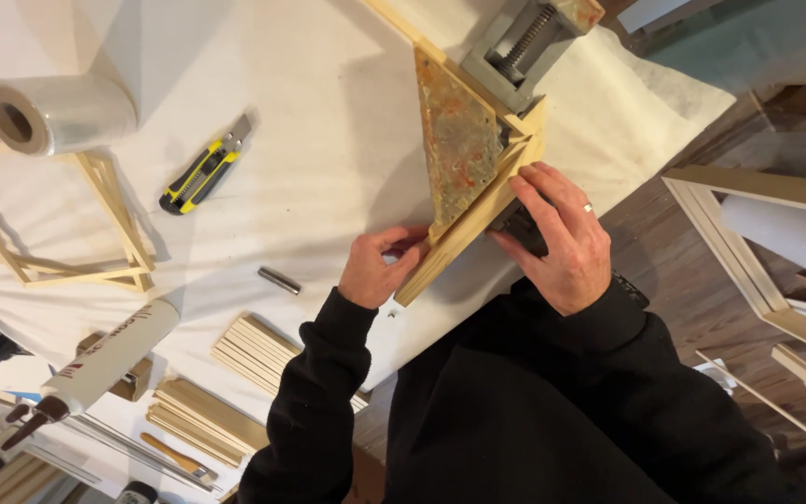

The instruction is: Apply glue to wooden strips and join them together using a corner clamp and hammer to assemble a frame.

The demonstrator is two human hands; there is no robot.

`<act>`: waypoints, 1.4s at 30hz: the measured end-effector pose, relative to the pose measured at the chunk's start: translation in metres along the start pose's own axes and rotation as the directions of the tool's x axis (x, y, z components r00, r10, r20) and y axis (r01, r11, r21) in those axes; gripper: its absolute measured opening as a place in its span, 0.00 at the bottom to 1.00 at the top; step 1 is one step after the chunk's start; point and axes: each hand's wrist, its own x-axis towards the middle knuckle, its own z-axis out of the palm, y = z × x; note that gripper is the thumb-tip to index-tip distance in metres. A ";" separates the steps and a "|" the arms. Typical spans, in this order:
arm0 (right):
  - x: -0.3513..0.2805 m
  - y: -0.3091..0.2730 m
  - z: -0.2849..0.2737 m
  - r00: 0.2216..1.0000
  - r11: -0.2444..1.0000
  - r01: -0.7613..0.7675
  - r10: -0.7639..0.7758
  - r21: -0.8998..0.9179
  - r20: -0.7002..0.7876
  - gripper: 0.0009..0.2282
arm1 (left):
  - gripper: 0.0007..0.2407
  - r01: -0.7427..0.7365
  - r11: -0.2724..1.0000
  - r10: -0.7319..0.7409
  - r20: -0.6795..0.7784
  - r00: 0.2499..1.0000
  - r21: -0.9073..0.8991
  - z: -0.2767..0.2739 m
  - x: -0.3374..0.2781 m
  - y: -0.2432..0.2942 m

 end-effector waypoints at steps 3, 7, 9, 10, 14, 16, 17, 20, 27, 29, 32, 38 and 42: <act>-0.001 0.005 0.000 1.000 1.000 0.028 -0.028 0.009 0.004 0.28 | 0.13 0.017 1.000 -0.017 -0.010 1.000 0.001 0.000 0.005 0.006; 0.000 0.004 -0.002 1.000 0.999 0.028 -0.028 0.021 -0.004 0.27 | 0.13 0.034 0.999 -0.034 -0.013 0.999 0.000 0.004 0.006 0.004; 0.000 0.004 -0.003 1.000 0.999 0.015 -0.015 0.039 0.007 0.27 | 0.13 0.045 0.999 -0.045 -0.020 0.999 -0.018 0.004 0.006 0.005; 0.001 0.005 -0.003 1.000 0.999 0.014 -0.014 0.039 0.005 0.27 | 0.13 0.044 0.999 -0.044 -0.018 0.999 -0.017 0.004 0.007 0.004; 0.002 0.004 -0.005 1.000 0.999 0.018 -0.019 0.050 0.010 0.26 | 0.14 0.028 0.999 -0.028 -0.009 1.000 -0.029 0.003 0.006 0.000; 0.003 0.003 -0.006 1.000 0.999 0.016 -0.017 0.052 0.017 0.26 | 0.14 0.013 0.999 -0.013 -0.006 1.000 -0.041 0.003 0.006 0.002; 0.003 0.003 -0.006 0.999 0.998 -0.025 0.022 0.061 0.048 0.28 | 0.14 0.014 0.999 -0.015 -0.005 1.000 -0.051 0.003 0.006 0.005; 0.007 0.006 -0.006 0.989 0.993 -0.097 0.089 0.069 0.114 0.33 | 0.14 0.026 0.998 -0.027 -0.010 1.000 -0.060 0.003 0.005 0.004; 0.023 0.012 -0.010 0.946 0.947 -0.275 0.235 0.166 0.223 0.41 | 0.14 0.038 0.996 -0.039 -0.015 0.999 -0.077 0.005 0.005 0.005; 0.022 0.011 -0.009 0.933 0.930 -0.319 0.274 0.185 0.235 0.39 | 0.14 0.040 0.996 -0.041 -0.018 0.999 -0.076 0.006 0.004 0.002; 0.023 0.013 -0.007 0.920 0.917 -0.352 0.303 0.188 0.247 0.37 | 0.14 0.026 0.997 -0.028 -0.020 0.999 -0.075 0.005 0.005 0.001; 0.020 0.014 -0.006 0.931 0.923 -0.329 0.282 0.199 0.233 0.36 | 0.15 0.013 0.998 -0.014 -0.013 1.000 -0.054 0.006 0.003 0.005; 0.018 0.017 -0.005 0.933 0.936 -0.313 0.271 0.162 0.235 0.36 | 0.14 0.025 0.999 -0.026 -0.014 1.000 -0.044 0.005 0.004 0.007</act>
